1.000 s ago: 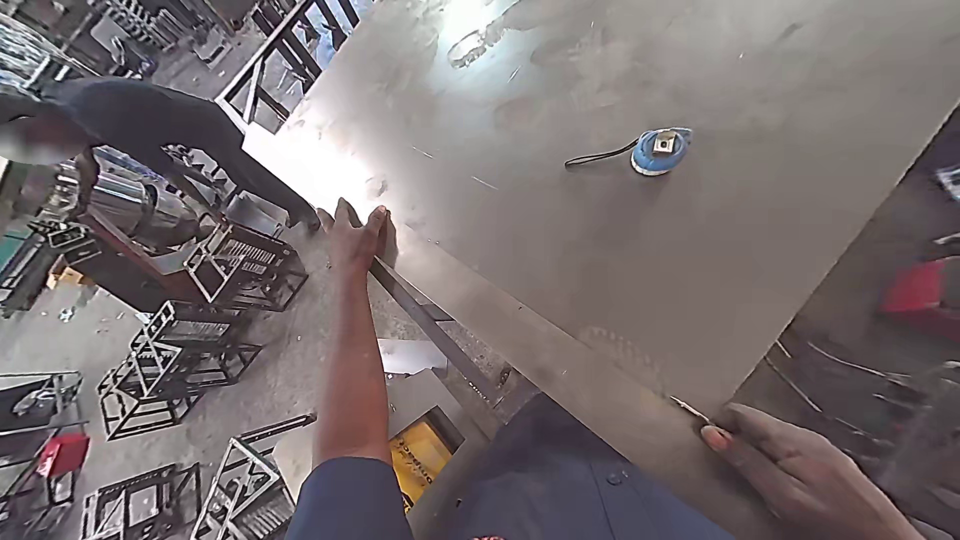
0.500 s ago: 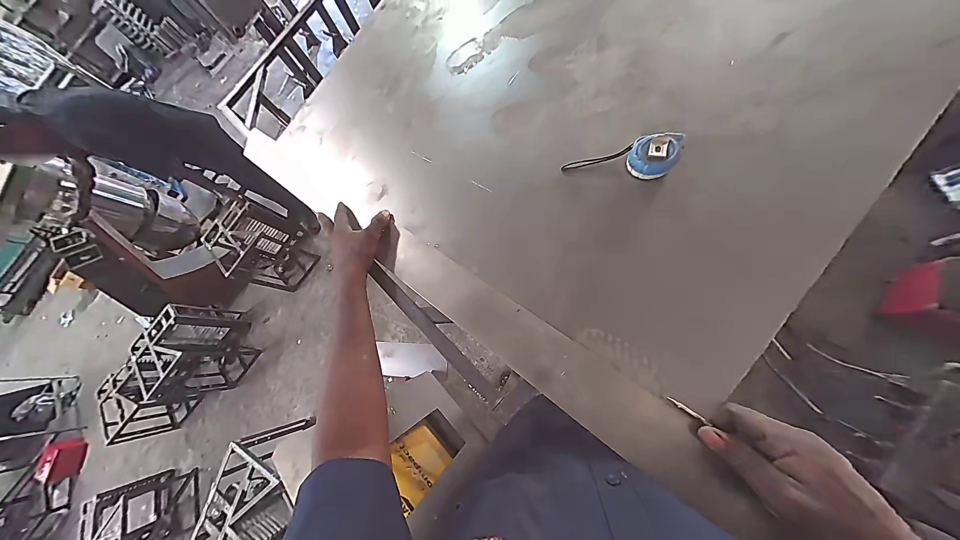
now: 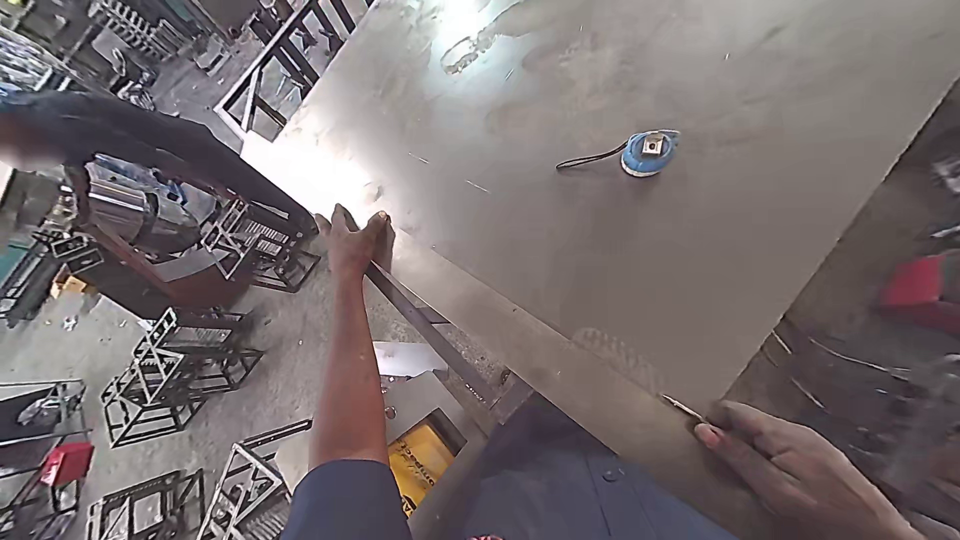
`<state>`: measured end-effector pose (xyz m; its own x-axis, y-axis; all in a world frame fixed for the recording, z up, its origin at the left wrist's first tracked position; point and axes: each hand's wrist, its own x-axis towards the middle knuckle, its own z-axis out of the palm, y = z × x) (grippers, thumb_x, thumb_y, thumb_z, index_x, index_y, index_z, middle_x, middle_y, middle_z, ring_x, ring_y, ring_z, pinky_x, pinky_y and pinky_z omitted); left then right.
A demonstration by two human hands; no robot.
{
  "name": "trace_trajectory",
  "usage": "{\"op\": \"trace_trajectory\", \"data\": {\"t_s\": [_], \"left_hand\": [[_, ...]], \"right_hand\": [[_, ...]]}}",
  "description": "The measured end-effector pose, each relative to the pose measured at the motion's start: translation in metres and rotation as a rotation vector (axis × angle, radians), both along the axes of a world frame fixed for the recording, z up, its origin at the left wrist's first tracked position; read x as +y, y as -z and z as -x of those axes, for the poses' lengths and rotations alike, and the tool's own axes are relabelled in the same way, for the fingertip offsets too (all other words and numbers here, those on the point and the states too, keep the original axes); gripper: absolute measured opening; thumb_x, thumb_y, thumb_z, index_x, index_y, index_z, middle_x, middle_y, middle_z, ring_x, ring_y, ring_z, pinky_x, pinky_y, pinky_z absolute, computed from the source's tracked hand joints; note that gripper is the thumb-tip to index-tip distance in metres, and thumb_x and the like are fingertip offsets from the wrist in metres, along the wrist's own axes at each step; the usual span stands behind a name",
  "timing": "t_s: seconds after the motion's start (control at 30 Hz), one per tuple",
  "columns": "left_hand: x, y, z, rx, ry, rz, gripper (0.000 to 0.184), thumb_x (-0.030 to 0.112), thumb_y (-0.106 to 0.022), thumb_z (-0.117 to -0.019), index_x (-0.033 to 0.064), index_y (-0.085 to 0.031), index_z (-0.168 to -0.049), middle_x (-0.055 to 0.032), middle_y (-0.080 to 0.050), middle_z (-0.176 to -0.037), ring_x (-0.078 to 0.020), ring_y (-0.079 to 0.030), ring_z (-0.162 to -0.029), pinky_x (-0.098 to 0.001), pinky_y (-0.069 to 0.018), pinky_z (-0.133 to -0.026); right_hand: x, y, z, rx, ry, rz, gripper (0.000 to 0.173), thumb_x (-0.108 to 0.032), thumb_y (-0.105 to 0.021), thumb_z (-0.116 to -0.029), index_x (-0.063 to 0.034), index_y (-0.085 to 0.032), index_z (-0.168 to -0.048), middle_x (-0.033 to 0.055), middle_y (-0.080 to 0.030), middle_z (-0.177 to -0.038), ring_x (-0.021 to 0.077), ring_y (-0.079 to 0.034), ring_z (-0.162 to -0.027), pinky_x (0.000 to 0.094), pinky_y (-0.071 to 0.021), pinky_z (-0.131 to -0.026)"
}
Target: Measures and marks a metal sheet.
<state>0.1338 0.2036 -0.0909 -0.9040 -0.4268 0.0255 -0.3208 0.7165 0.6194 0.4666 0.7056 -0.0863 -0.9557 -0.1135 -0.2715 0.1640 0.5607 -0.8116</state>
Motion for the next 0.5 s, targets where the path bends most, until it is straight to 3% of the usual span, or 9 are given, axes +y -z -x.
{"op": "trace_trajectory", "data": {"t_s": [0.3,0.5], "left_hand": [[0.001,-0.003,0.001,-0.022,0.018,0.052,0.102,0.068,-0.075,-0.0792,0.0123,-0.040,-0.157,-0.0236,-0.017,-0.169,-0.0385,-0.022,-0.155,-0.0591,-0.0307,-0.121],[0.002,-0.002,0.000,-0.008,0.024,0.059,0.101,0.067,-0.075,-0.0803,0.0113,-0.040,-0.157,-0.0236,-0.019,-0.168,-0.0383,-0.022,-0.155,-0.0582,-0.0298,-0.122]], "right_hand": [[-0.001,-0.010,0.002,-0.078,0.009,-0.019,0.031,-0.043,-0.055,-0.0989,-0.0147,-0.065,-0.090,-0.0048,-0.054,-0.065,0.0076,-0.051,-0.055,0.0322,-0.0413,-0.049],[0.000,-0.006,0.000,-0.053,-0.005,-0.027,0.031,-0.045,-0.056,-0.0980,-0.0159,-0.067,-0.093,-0.0073,-0.057,-0.066,0.0041,-0.051,-0.055,0.0285,-0.0416,-0.049]]}}
